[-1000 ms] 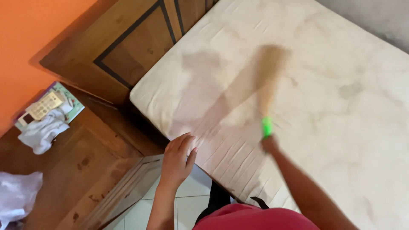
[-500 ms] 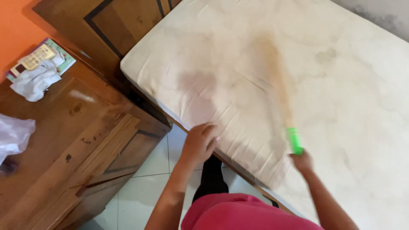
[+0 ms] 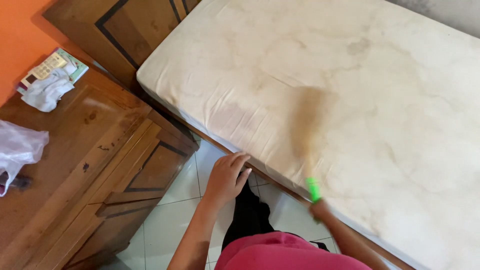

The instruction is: The person sweeps the surface of a bare mattress with a small hand broom, working around the mattress on all sides. They then place a pillow on the bed and fit a white pillowcase over it, working the fabric over the corners.

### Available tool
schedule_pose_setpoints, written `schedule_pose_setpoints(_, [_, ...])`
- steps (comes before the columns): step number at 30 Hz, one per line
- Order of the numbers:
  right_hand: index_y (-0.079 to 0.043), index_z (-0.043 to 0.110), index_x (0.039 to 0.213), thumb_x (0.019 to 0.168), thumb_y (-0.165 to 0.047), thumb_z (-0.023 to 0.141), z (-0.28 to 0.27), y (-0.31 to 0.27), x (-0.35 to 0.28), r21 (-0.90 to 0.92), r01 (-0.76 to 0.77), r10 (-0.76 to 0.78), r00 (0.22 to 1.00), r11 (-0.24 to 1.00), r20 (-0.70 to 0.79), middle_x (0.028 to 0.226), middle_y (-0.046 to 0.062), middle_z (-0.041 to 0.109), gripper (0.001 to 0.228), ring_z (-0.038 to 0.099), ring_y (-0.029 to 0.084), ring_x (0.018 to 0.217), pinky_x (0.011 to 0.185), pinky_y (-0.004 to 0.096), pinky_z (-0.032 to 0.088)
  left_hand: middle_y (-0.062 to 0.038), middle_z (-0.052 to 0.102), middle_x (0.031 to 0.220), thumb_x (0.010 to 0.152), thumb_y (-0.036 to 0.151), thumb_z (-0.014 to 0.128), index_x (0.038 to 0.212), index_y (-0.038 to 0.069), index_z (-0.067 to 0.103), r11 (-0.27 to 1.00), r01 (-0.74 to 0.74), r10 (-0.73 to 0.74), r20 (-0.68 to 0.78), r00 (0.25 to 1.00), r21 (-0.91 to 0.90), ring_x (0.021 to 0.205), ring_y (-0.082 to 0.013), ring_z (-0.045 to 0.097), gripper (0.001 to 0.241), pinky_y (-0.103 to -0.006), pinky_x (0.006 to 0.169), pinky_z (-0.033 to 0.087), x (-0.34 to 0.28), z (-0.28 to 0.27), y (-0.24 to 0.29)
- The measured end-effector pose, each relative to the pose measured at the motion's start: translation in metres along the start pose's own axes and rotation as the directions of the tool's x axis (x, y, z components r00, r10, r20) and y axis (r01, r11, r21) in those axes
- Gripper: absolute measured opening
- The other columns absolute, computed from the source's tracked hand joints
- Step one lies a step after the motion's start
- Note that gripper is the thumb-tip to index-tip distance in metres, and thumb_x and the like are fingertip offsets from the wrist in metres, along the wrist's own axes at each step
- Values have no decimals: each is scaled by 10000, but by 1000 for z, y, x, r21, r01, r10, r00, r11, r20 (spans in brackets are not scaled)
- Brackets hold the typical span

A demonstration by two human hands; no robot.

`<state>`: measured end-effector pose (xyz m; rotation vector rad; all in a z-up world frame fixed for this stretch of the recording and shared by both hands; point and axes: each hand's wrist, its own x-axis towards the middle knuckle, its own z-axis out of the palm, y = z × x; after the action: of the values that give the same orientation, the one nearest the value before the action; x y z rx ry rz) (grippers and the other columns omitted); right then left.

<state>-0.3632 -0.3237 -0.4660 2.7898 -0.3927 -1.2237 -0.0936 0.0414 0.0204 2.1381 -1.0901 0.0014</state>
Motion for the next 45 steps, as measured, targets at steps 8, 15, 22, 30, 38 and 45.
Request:
schedule_pose_setpoints(8, [-98, 728, 1106, 748, -264, 757, -126, -41, -132, 673, 34, 141, 969, 739, -204, 1070, 195, 749, 396, 702, 380, 1063, 937, 485, 551, -135, 666, 1285, 933, 215, 693, 1242, 46, 656, 999, -37, 37, 35, 999, 11, 1195, -343, 608, 355, -467, 1037, 446, -13, 0, 15])
schedule_pose_setpoints(15, [75, 708, 1019, 944, -318, 768, 10, 148, -167, 960, -279, 707, 676, -13, 207, 787, 186, 690, 404, 640, 302, 678, 599, 489, 550, -128, 666, 1287, 925, 206, 687, 1237, 47, 663, 999, -17, 15, 50, 999, 32, 1195, -338, 610, 351, -467, 1040, 436, -17, -8, 13])
schedule_pose_setpoints(22, [-82, 698, 1087, 980, -447, 581, 106, 132, -121, 868, -177, 598, 661, -464, 454, 956, 162, 673, 398, 624, 313, 873, 756, 482, 513, -128, 663, 1288, 925, 207, 686, 1231, 46, 658, 998, -9, 7, 48, 999, 55, 1190, -337, 611, 347, -464, 1038, 442, -13, -18, 8])
schedule_pose_setpoints(30, [-69, 684, 1113, 766, -216, 724, 5, -56, -99, 803, -321, 452, 889, 501, 74, 1049, 209, 750, 378, 722, 388, 1045, 939, 489, 572, -130, 667, 1283, 936, 213, 682, 1244, 49, 651, 998, -61, 60, 50, 997, 25, 1201, -349, 608, 350, -472, 1038, 449, 15, -32, -14])
schedule_pose_setpoints(38, [56, 698, 1111, 894, -265, 756, -120, 103, -106, 925, -371, 700, 683, 86, 209, 933, 271, 770, 392, 741, 396, 805, 692, 511, 624, -132, 665, 1277, 918, 210, 696, 1237, 38, 646, 995, -90, 90, -1, 996, 44, 1192, -350, 605, 365, -479, 1021, 454, 29, -86, -56])
schedule_pose_setpoints(45, [-158, 553, 976, 885, -236, 727, -123, 98, 59, 503, 133, 430, 723, -854, 540, 856, 30, 584, 212, 596, 159, 705, 602, 338, 547, -131, 673, 1263, 903, 209, 694, 1230, 43, 648, 996, 0, 3, -34, 999, 88, 1168, -339, 617, 369, -465, 1000, 461, 4, -133, -109])
